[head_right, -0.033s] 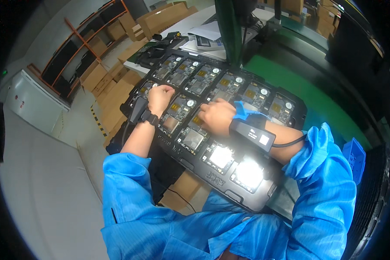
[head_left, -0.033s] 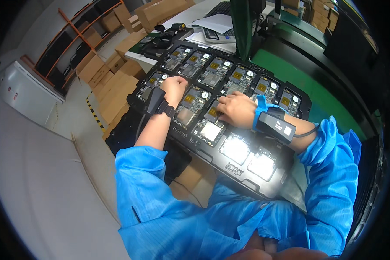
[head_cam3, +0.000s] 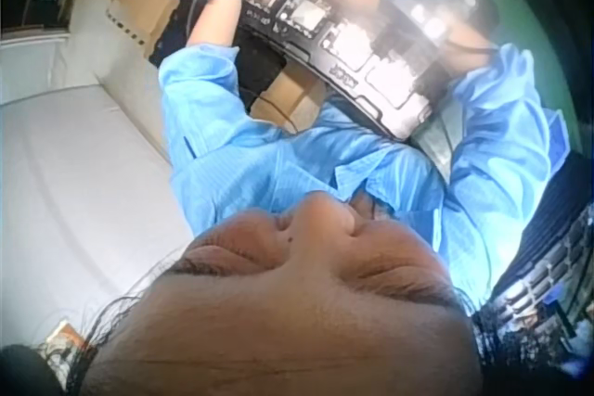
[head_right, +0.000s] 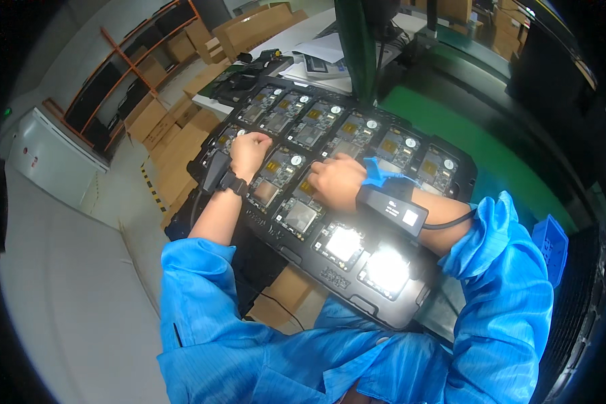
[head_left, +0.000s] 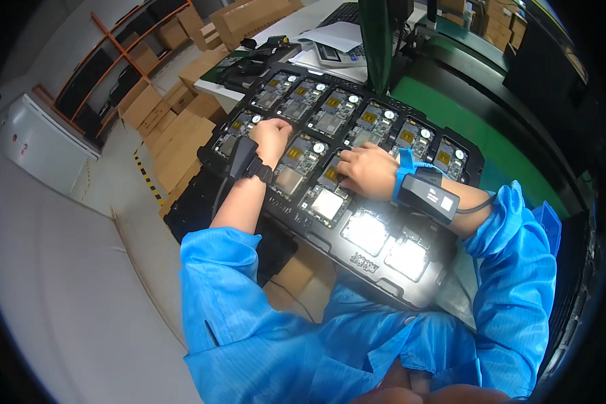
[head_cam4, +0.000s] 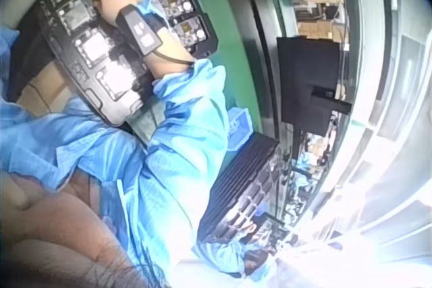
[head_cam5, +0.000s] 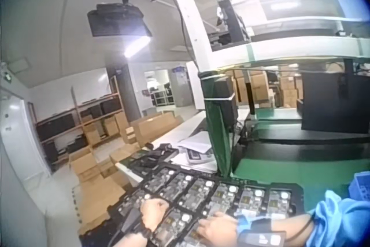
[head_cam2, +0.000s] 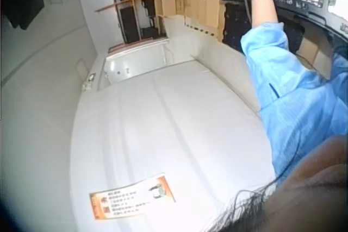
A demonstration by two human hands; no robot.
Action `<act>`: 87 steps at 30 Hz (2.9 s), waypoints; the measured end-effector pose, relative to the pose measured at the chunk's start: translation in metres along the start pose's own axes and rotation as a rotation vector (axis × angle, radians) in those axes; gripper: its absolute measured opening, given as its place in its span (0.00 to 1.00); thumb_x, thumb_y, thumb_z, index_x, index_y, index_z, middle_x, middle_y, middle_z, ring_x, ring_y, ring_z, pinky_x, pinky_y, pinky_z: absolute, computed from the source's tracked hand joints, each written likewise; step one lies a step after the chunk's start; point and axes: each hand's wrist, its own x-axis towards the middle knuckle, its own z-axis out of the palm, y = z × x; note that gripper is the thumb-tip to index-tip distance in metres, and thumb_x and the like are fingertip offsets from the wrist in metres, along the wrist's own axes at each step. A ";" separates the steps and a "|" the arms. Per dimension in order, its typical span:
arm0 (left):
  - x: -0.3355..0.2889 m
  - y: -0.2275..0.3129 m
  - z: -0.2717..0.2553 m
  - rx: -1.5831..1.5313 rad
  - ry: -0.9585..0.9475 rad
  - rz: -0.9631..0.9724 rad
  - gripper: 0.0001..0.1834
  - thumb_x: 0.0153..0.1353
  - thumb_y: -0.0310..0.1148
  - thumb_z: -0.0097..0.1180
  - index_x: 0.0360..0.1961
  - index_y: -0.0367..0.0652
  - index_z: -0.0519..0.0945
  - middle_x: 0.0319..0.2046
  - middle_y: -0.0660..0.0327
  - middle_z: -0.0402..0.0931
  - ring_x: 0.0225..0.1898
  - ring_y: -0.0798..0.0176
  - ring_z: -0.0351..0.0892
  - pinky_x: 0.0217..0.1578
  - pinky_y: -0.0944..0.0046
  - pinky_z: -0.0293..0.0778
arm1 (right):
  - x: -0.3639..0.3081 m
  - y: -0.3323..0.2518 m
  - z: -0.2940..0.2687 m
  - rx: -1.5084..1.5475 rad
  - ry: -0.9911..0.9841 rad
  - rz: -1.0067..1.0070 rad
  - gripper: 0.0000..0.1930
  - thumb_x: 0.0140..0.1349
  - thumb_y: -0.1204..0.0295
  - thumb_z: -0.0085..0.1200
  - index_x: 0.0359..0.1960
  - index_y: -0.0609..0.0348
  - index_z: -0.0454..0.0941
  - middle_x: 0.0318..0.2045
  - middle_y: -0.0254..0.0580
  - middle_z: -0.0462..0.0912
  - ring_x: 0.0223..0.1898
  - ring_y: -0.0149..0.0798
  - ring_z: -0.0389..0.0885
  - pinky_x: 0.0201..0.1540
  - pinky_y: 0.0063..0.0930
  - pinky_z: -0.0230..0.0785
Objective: Manual assembly of electronic device internal components and circuit boards at a factory workstation.
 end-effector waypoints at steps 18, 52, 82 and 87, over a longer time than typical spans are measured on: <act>-0.006 0.003 0.005 0.141 0.090 0.039 0.07 0.50 0.34 0.50 0.26 0.43 0.77 0.22 0.52 0.76 0.28 0.50 0.75 0.31 0.56 0.70 | -0.001 -0.003 -0.009 0.001 -0.069 -0.012 0.11 0.48 0.66 0.53 0.32 0.57 0.73 0.30 0.38 0.73 0.36 0.39 0.74 0.44 0.31 0.63; -0.003 -0.002 0.004 0.072 0.162 0.091 0.08 0.51 0.35 0.50 0.25 0.43 0.78 0.23 0.52 0.76 0.28 0.49 0.76 0.30 0.56 0.70 | -0.013 0.000 -0.015 0.003 -0.073 -0.012 0.11 0.49 0.66 0.52 0.31 0.58 0.72 0.30 0.38 0.72 0.36 0.39 0.73 0.43 0.30 0.63; -0.005 0.006 -0.013 -0.282 0.296 0.120 0.08 0.55 0.32 0.49 0.25 0.39 0.75 0.19 0.56 0.75 0.20 0.60 0.74 0.22 0.66 0.67 | -0.023 -0.005 -0.028 0.104 0.144 0.055 0.10 0.51 0.65 0.49 0.30 0.58 0.74 0.30 0.39 0.73 0.32 0.41 0.75 0.38 0.32 0.65; -0.042 0.020 -0.044 -1.126 -0.092 -0.086 0.06 0.60 0.30 0.43 0.31 0.39 0.70 0.22 0.67 0.69 0.16 0.76 0.59 0.17 0.79 0.56 | -0.036 -0.003 -0.044 0.343 0.208 0.129 0.11 0.51 0.67 0.50 0.33 0.59 0.74 0.31 0.43 0.73 0.33 0.46 0.74 0.36 0.38 0.67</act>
